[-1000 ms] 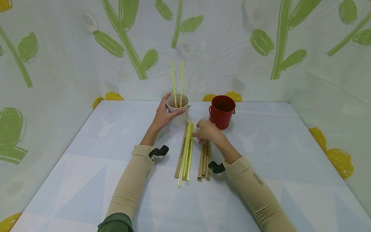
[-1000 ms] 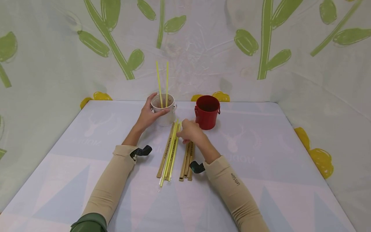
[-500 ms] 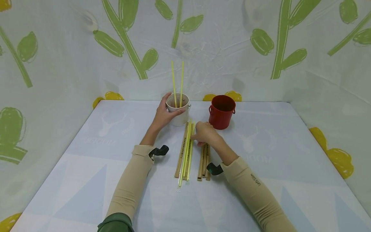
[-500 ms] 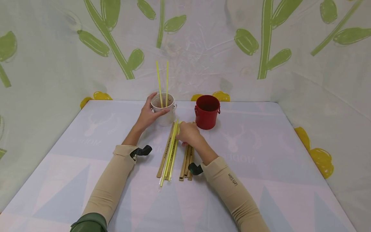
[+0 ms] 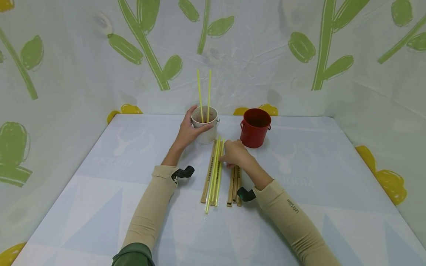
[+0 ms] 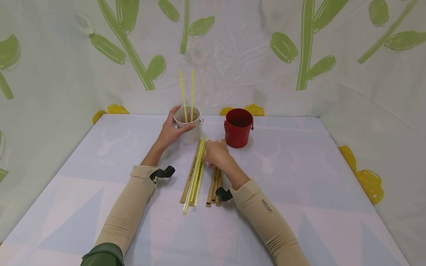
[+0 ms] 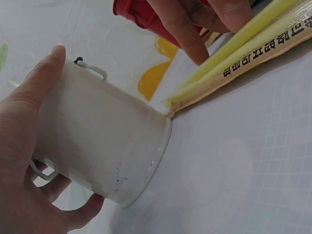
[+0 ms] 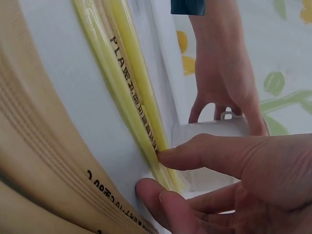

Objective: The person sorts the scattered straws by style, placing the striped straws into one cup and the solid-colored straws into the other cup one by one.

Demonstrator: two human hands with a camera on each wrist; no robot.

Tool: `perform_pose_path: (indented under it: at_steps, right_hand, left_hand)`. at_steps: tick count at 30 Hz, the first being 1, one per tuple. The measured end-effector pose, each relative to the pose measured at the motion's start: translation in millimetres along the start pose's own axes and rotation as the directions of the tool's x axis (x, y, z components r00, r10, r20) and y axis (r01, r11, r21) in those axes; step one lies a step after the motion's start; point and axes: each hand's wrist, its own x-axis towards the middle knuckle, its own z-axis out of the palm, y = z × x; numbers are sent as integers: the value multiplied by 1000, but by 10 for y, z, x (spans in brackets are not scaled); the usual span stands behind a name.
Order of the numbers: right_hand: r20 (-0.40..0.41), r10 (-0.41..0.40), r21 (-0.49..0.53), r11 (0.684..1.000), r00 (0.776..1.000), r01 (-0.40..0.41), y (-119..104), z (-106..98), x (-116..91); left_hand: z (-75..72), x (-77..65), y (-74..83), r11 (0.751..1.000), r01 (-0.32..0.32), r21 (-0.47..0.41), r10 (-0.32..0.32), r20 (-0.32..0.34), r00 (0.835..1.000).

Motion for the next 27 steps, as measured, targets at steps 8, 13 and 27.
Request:
perform_pose_path:
  at_steps: [8,13,27]
  right_hand:
    - [2,-27,-77,997,1000,28,1,1,-1]
    - [34,0,-83,997,999,3,2,-15,-26]
    - [73,-2,-71,997,997,8,8,-13,-40]
  left_hand:
    - [0,-1,20,1000,4,-7,-4,5,1000]
    - [3,4,4,1000,6,-5,-6,6,1000]
    - [4,-3,-2,1000,4,-4,-4,3,1000]
